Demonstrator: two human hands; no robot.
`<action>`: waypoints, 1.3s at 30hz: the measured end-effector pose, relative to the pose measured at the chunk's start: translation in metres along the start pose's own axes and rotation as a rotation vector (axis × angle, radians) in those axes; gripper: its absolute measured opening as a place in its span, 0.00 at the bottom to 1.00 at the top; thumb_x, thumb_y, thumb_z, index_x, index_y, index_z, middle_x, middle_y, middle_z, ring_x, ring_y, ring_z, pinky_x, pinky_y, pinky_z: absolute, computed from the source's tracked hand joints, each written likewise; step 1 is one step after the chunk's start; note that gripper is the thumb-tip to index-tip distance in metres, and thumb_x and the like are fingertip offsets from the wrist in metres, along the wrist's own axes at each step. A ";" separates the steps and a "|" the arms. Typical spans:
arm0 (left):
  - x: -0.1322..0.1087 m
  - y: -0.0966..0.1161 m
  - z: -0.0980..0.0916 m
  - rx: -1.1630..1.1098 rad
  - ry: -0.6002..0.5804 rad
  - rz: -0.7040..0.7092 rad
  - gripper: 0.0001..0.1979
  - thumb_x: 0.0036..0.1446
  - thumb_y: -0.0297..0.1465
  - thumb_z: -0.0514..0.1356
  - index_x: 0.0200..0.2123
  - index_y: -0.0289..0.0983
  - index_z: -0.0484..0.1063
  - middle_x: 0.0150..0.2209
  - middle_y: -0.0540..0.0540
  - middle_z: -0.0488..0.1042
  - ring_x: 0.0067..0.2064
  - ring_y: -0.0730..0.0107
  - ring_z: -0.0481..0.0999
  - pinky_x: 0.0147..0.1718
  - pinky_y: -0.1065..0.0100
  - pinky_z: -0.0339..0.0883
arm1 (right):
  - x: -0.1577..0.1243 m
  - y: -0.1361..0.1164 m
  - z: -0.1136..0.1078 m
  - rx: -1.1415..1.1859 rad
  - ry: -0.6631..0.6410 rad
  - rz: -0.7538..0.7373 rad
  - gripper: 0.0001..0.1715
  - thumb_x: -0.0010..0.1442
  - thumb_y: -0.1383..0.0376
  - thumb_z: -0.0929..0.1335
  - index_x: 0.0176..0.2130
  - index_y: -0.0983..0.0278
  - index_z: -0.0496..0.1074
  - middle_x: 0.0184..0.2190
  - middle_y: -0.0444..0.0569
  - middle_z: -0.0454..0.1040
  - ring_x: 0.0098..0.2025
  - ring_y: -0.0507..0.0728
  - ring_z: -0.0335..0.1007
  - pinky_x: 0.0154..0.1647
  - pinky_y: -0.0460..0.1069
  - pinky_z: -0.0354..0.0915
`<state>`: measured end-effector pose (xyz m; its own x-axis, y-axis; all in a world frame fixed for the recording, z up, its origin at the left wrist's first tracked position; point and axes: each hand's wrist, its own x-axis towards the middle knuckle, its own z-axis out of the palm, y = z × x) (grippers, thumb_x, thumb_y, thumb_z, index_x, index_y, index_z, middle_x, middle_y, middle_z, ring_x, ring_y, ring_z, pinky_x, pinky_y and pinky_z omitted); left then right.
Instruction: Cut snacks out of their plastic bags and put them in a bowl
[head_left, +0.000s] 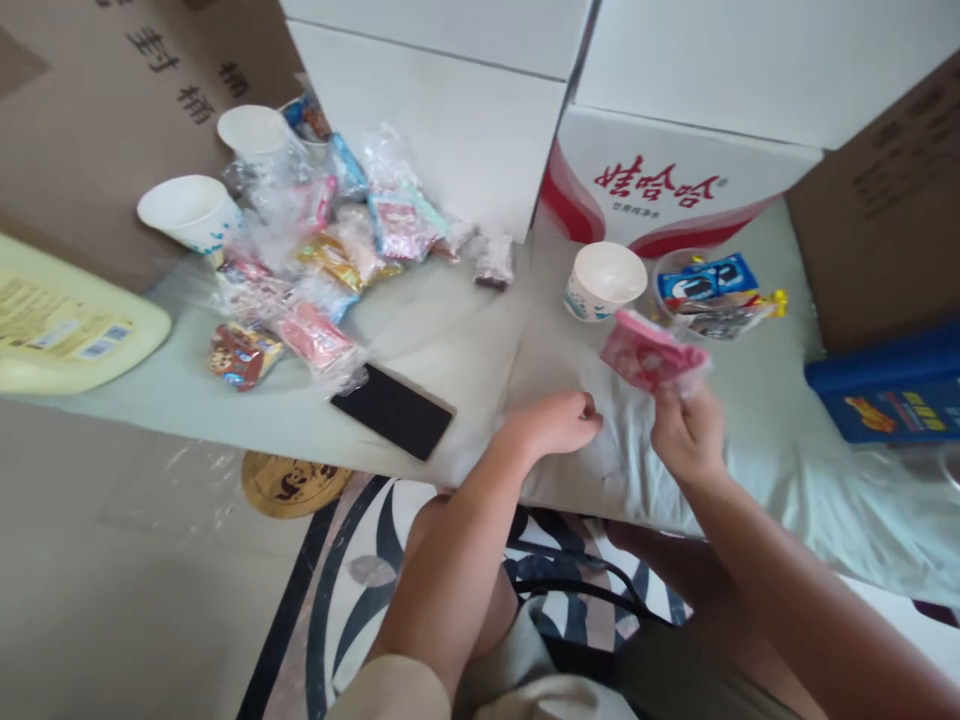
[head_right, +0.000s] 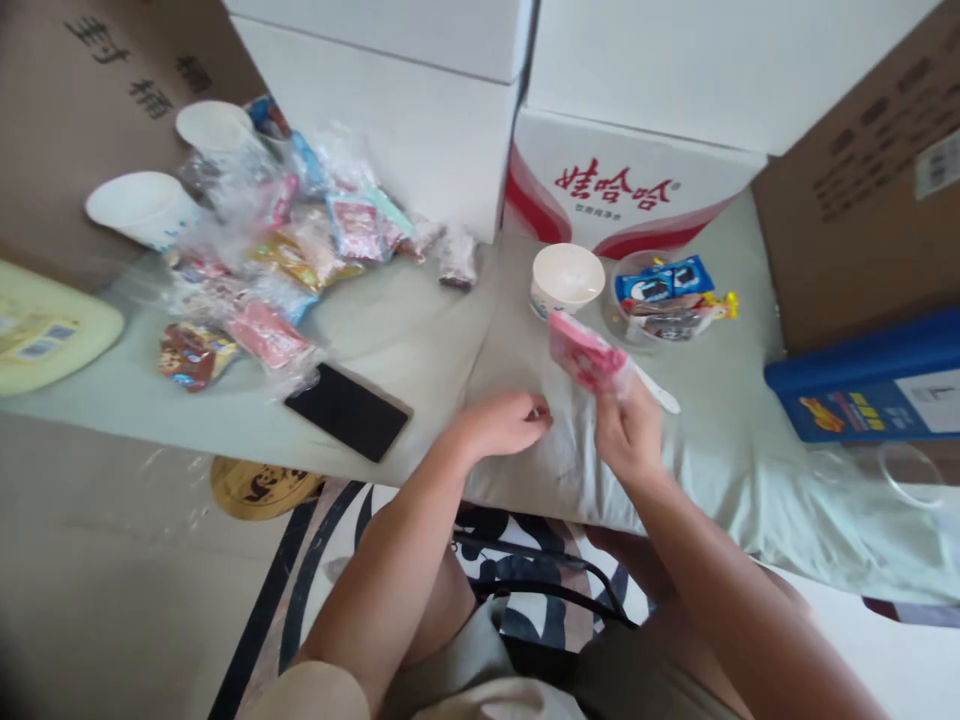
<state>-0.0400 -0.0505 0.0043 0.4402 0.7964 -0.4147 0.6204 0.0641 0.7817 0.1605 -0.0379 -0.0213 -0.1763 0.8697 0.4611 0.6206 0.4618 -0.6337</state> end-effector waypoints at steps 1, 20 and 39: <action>0.005 0.002 0.005 -0.126 0.028 0.034 0.17 0.64 0.41 0.57 0.47 0.37 0.78 0.50 0.36 0.82 0.51 0.50 0.82 0.49 0.56 0.73 | -0.015 0.014 -0.006 -0.056 0.065 -0.006 0.19 0.72 0.57 0.60 0.47 0.61 0.76 0.42 0.60 0.79 0.48 0.69 0.77 0.50 0.66 0.72; 0.087 0.024 0.035 -1.104 0.126 -0.035 0.19 0.40 0.33 0.69 0.39 0.39 0.76 0.34 0.42 0.83 0.32 0.57 0.82 0.23 0.64 0.73 | -0.038 0.080 -0.061 0.242 -0.007 0.080 0.28 0.66 0.59 0.65 0.64 0.57 0.64 0.63 0.61 0.69 0.63 0.66 0.70 0.58 0.63 0.71; 0.096 0.034 0.070 -0.674 0.159 0.265 0.32 0.49 0.50 0.73 0.53 0.40 0.75 0.50 0.39 0.81 0.50 0.56 0.81 0.49 0.60 0.75 | -0.031 0.070 -0.049 0.272 0.000 0.288 0.10 0.61 0.60 0.71 0.32 0.60 0.67 0.28 0.43 0.68 0.26 0.52 0.60 0.29 0.49 0.62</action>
<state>0.0691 -0.0140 -0.0418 0.3889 0.9105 -0.1403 -0.0494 0.1727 0.9837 0.2466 -0.0411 -0.0492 -0.0250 0.9704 0.2403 0.4194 0.2284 -0.8786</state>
